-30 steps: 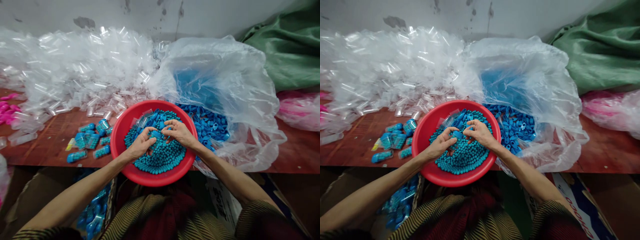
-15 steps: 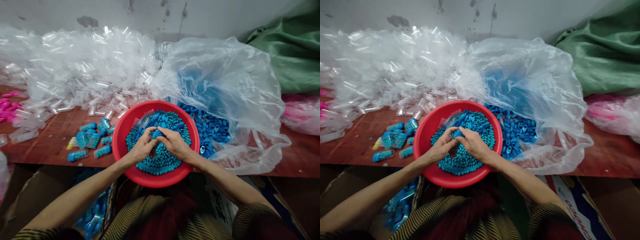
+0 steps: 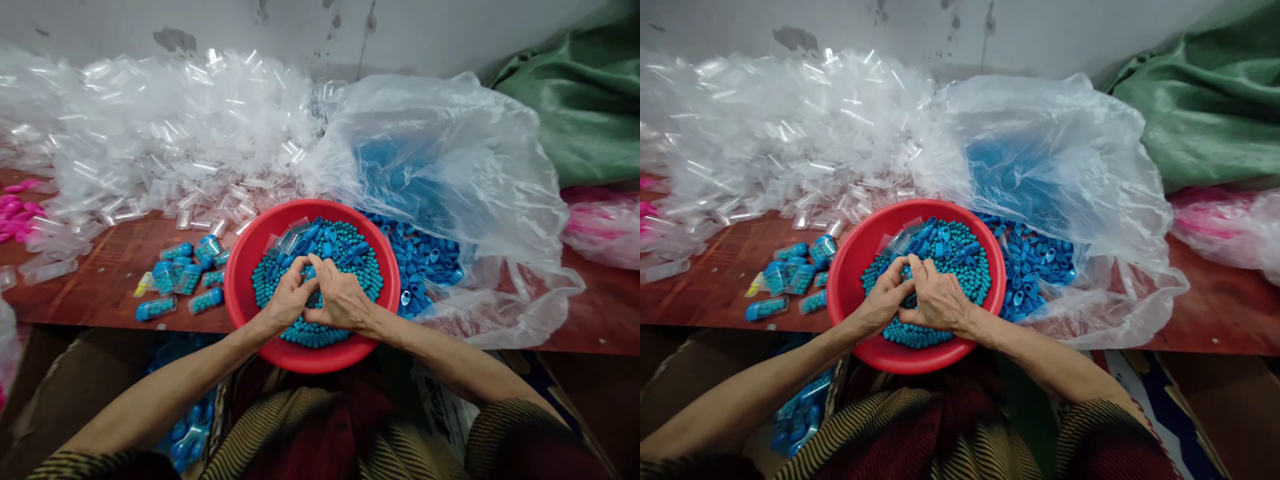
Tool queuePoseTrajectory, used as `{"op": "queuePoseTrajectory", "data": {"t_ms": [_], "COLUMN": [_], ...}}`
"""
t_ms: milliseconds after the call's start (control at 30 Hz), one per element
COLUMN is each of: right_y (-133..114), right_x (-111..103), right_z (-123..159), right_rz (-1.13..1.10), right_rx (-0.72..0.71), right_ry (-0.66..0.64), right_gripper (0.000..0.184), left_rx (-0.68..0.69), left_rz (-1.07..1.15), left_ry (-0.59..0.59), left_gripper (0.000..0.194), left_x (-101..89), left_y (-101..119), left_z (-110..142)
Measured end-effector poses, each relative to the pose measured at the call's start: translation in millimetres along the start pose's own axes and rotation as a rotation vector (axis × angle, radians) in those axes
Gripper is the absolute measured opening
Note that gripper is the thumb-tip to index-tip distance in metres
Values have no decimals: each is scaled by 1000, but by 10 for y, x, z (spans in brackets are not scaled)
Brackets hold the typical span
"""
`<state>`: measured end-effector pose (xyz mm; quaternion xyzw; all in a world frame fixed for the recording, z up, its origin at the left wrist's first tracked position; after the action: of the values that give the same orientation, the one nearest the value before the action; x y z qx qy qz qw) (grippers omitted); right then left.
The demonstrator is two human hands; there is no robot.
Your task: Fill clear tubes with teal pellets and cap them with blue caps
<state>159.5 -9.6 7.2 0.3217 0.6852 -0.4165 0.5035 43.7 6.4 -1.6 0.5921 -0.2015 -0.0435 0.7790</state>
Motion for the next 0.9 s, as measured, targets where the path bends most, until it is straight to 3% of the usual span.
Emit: {"op": "queuePoseTrajectory", "data": {"t_ms": [200, 367, 467, 600, 700, 800, 900], "right_y": [-27, 60, 207, 355, 337, 248, 167], "right_x": [62, 105, 128, 141, 135, 134, 171], "right_z": [2, -6, 10, 36, -19, -223, -548], "right_rz": [8, -202, -269, -147, -10, 186, 354], "right_rx": [54, 1, 37, -11, -107, -161, -220], "right_ry": [-98, -205, -240, -394, -465, -381, -185], "right_gripper": [82, 92, 90, 50, 31, 24, 33], "left_rx": [84, 50, 44, 122, 72, 3, -51], "left_rz": [-197, -346, -380, -554, -774, -1014, -1120], "left_ry": [105, 36, 75, 369, 553, 679, 734], "left_gripper": [15, 21, 34, 36, 39, 42, 45], "left_x": [16, -157, -472, -1071, -1505, -1830, -1977], "left_y": [-79, -9, 244, 626, 720, 662, 578], "left_z": [-32, -42, 63, 231, 243, 157, 61]}}
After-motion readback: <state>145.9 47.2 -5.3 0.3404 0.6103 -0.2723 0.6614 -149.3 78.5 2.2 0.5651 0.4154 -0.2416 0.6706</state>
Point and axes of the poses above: each hand's wrist, its own z-axis away from the middle knuckle, its own x-axis out of the palm, y = z × x, the point moved 2 cm from there along -z, towards the middle knuckle, and after that the axes turned 9 degrees about z, right-handed, at the moved point
